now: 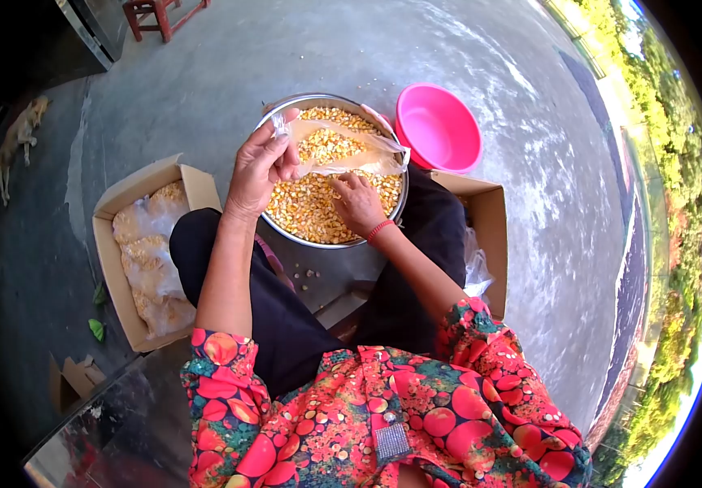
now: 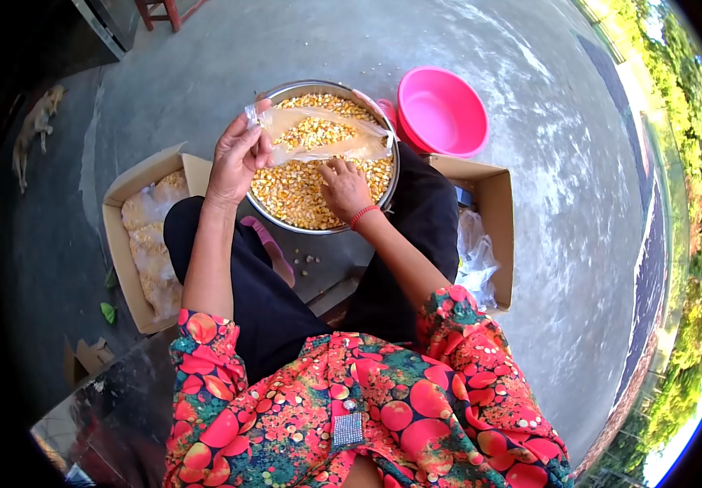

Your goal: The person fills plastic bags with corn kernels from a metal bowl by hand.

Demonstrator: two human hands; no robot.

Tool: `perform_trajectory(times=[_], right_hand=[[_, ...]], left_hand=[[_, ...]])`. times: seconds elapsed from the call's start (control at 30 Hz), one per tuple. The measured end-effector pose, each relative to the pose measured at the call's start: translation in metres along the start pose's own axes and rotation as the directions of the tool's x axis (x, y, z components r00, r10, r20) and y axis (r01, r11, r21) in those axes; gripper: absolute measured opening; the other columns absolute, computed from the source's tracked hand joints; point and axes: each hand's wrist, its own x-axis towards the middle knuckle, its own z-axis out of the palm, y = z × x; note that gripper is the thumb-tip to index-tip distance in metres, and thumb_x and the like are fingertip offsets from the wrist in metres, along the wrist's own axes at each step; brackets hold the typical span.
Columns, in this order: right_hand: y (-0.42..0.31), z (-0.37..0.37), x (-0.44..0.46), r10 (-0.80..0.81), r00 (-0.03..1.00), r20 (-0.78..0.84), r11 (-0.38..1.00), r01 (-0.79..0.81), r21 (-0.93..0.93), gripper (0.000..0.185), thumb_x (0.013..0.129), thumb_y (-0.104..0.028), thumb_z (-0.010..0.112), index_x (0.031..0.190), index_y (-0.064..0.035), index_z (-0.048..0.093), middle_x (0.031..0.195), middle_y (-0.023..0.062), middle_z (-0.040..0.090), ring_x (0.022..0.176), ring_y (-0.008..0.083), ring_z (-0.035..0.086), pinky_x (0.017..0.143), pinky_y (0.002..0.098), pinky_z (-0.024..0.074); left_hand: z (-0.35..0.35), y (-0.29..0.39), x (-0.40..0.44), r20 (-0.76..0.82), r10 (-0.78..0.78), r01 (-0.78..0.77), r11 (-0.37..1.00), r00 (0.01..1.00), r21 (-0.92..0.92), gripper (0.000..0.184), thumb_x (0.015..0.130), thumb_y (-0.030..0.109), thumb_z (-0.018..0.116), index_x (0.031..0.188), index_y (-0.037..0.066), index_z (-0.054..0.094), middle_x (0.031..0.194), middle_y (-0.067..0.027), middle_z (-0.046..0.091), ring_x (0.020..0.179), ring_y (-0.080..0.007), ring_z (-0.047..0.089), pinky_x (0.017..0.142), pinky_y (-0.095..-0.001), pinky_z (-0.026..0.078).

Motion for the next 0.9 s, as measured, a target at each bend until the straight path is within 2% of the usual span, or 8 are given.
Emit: perform_trajectory(times=[0.1,0.3,0.37,0.53,0.6,0.63,0.67,0.9], right_hand=[[-0.007,0.013,0.003,0.029,0.988,0.151,0.992,-0.010,-0.126,0.024,0.079,-0.022,0.052,0.101,-0.0133,0.053,0.100,0.0086,0.051,0.096,0.0288,0.049,0.079,0.0420,0.0391],[0.007,0.025,0.001,-0.080,0.975,0.210,0.995,0.090,-0.036,0.021,0.082,-0.025,0.050,0.098,-0.0118,0.053,0.091,0.0103,0.053,0.090,0.0298,0.052,0.075,0.0424,0.0424],[0.015,0.027,0.004,0.041,0.932,0.360,0.999,-0.048,0.013,0.021,0.084,-0.025,0.048,0.098,-0.0099,0.053,0.084,0.0118,0.055,0.081,0.0316,0.056,0.069,0.0437,0.0451],[0.026,0.022,0.015,0.113,0.963,0.243,0.972,-0.158,0.173,0.021,0.085,-0.024,0.045,0.088,-0.0067,0.057,0.071,0.0167,0.057,0.071,0.0341,0.059,0.066,0.0420,0.0460],[0.028,0.011,0.023,0.406,0.761,0.506,0.461,-0.648,0.606,0.021,0.086,-0.023,0.046,0.090,-0.0073,0.060,0.064,0.0074,0.052,0.056,0.0211,0.050,0.049,0.0321,0.0390],[0.028,0.007,0.025,0.428,0.604,0.672,0.051,-0.758,0.650,0.021,0.087,-0.023,0.047,0.091,-0.0077,0.061,0.060,0.0027,0.049,0.048,0.0146,0.046,0.040,0.0271,0.0356],[0.012,-0.009,0.031,0.490,0.529,0.693,-0.112,-0.750,0.652,0.017,0.086,-0.021,0.050,0.090,-0.0076,0.058,0.062,-0.0028,0.044,0.046,0.0052,0.033,0.037,0.0190,0.0243],[0.009,-0.041,0.029,0.008,0.615,0.789,-0.209,-0.770,0.603,0.016,0.091,-0.021,0.047,0.088,-0.0065,0.052,0.068,-0.0009,0.046,0.042,0.0024,0.026,0.035,0.0163,0.0204]], left_hand=[[-0.001,0.001,-0.002,0.007,-0.026,0.026,0.999,1.000,0.025,0.035,0.090,0.011,0.044,0.124,0.006,0.046,0.069,-0.0019,0.055,0.051,-0.0040,0.045,0.049,-0.0190,0.044],[-0.007,-0.013,-0.001,-0.174,-0.110,0.133,0.983,0.979,0.124,0.039,0.087,0.011,0.049,0.125,0.006,0.045,0.072,-0.0033,0.057,0.050,-0.0036,0.050,0.047,-0.0186,0.047],[-0.012,-0.017,0.001,-0.182,-0.111,0.139,0.980,0.977,0.145,0.039,0.087,0.011,0.049,0.125,0.006,0.044,0.074,-0.0036,0.056,0.053,-0.0046,0.051,0.047,-0.0187,0.048],[-0.011,-0.023,0.004,-0.189,-0.080,0.109,0.983,0.979,0.149,0.040,0.086,0.010,0.051,0.125,0.006,0.044,0.074,-0.0027,0.056,0.053,-0.0042,0.051,0.048,-0.0182,0.047],[-0.009,-0.024,0.004,-0.168,-0.069,0.099,0.979,0.983,0.178,0.040,0.086,0.010,0.050,0.125,0.007,0.044,0.074,-0.0019,0.055,0.053,-0.0036,0.051,0.048,-0.0177,0.046],[-0.009,-0.024,0.004,-0.171,-0.068,0.098,0.980,0.983,0.174,0.040,0.086,0.010,0.050,0.125,0.007,0.044,0.074,-0.0019,0.055,0.053,-0.0036,0.051,0.048,-0.0177,0.046],[-0.007,-0.023,0.004,-0.169,-0.072,0.103,0.978,0.983,0.182,0.040,0.086,0.011,0.050,0.125,0.007,0.044,0.074,-0.0016,0.055,0.053,-0.0035,0.050,0.048,-0.0174,0.046],[-0.003,-0.022,0.002,-0.112,-0.063,0.082,0.981,0.992,0.173,0.041,0.087,0.010,0.048,0.127,0.008,0.042,0.074,-0.0007,0.055,0.053,-0.0026,0.049,0.048,-0.0166,0.044]])
